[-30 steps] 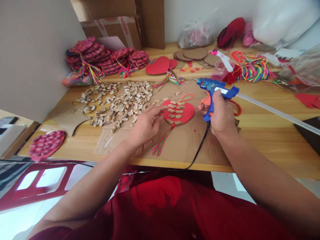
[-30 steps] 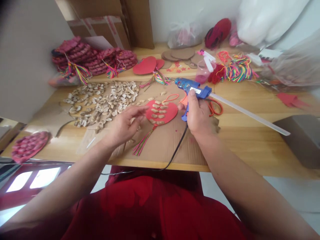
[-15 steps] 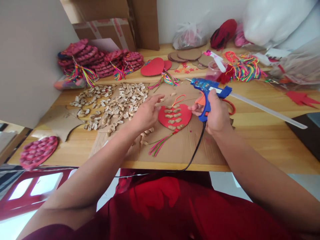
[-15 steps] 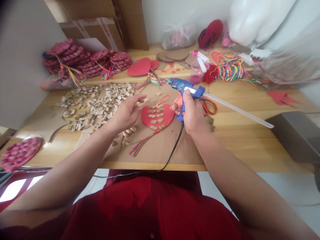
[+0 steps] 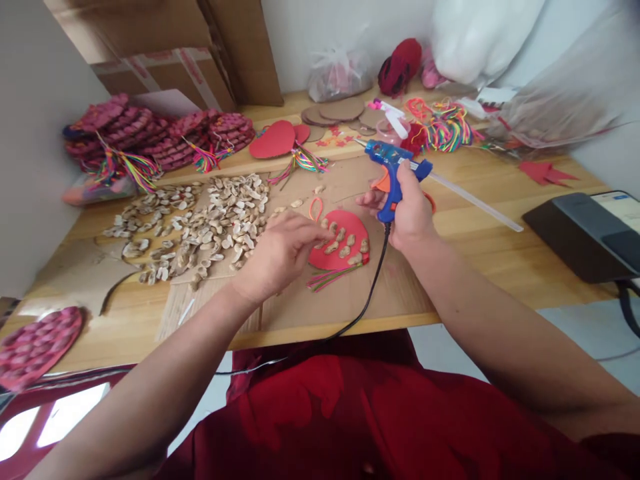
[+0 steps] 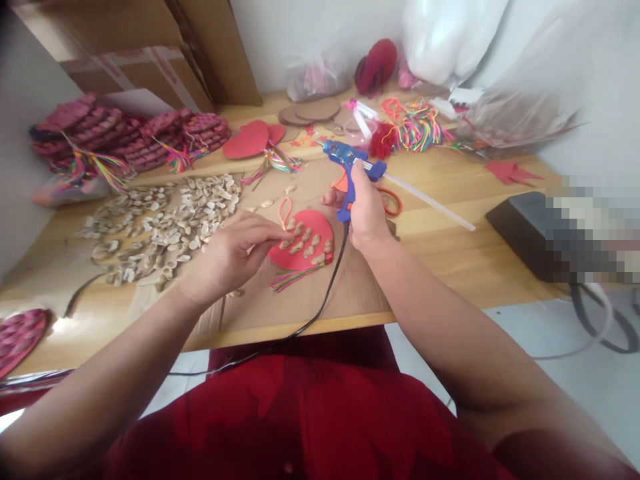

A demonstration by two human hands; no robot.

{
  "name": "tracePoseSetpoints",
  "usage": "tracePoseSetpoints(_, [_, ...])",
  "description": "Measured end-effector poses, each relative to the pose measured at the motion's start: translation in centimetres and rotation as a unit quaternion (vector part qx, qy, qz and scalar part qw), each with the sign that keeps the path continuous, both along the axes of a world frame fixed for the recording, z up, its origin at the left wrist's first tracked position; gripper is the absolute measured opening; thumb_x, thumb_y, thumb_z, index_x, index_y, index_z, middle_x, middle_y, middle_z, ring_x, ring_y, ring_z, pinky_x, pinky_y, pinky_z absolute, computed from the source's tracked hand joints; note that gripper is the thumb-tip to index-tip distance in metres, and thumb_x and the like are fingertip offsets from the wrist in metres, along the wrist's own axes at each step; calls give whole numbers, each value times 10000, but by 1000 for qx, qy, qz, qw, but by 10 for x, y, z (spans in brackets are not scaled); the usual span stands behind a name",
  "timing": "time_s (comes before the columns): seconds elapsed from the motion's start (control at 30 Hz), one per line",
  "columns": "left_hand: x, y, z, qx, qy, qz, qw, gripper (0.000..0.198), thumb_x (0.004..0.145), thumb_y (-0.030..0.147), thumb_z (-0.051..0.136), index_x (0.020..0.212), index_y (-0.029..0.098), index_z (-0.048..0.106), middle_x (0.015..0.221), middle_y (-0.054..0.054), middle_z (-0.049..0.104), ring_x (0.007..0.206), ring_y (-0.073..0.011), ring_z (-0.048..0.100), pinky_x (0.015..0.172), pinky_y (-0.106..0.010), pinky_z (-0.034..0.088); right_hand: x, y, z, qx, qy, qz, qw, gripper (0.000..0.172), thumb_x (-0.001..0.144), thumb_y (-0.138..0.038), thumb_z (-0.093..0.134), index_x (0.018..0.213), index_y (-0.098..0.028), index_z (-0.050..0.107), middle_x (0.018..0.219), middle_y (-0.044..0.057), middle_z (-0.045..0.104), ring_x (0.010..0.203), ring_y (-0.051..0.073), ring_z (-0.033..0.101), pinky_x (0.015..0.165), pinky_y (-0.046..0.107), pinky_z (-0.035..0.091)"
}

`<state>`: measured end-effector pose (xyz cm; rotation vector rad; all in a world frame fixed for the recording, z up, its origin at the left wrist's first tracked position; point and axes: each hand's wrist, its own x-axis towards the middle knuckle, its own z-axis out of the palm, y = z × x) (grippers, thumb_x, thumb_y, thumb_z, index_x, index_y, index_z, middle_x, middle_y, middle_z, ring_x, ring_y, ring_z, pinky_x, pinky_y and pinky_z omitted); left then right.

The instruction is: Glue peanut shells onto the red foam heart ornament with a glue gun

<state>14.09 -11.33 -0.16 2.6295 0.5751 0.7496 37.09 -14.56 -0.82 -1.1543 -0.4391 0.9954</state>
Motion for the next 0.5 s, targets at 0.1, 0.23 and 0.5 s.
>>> tracePoseSetpoints(0.1, [17, 3, 3, 11, 33, -65, 997, 353, 1010, 112, 475, 1107, 250, 785, 1138, -38, 794, 1102, -206, 657, 1059, -428, 468, 3, -9, 4, -28, -38, -36, 998, 458, 1091, -495, 400, 792, -200, 583, 549, -25, 579, 484, 105, 597, 483, 224, 439])
tracePoseSetpoints(0.23, [37, 6, 2, -19, 72, -128, 989, 355, 1022, 131, 454, 1114, 231, 782, 1116, -50, 790, 1108, -202, 657, 1126, -473, 423, 9, -60, 7, -64, -78, -9, 995, 434, 1060, -500, 470, 800, -189, 625, 517, -34, 527, 399, 109, 535, 362, 215, 345])
tracePoseSetpoints(0.5, [55, 18, -14, -25, 59, -190, 980, 276, 1005, 199, 535, 1120, 204, 786, 1163, -72, 790, 1154, -219, 643, 1050, -406, 494, -4, -178, 6, -233, -44, 35, 971, 477, 917, -674, 599, 894, -202, 659, 518, -24, 532, 387, 132, 527, 334, 201, 327])
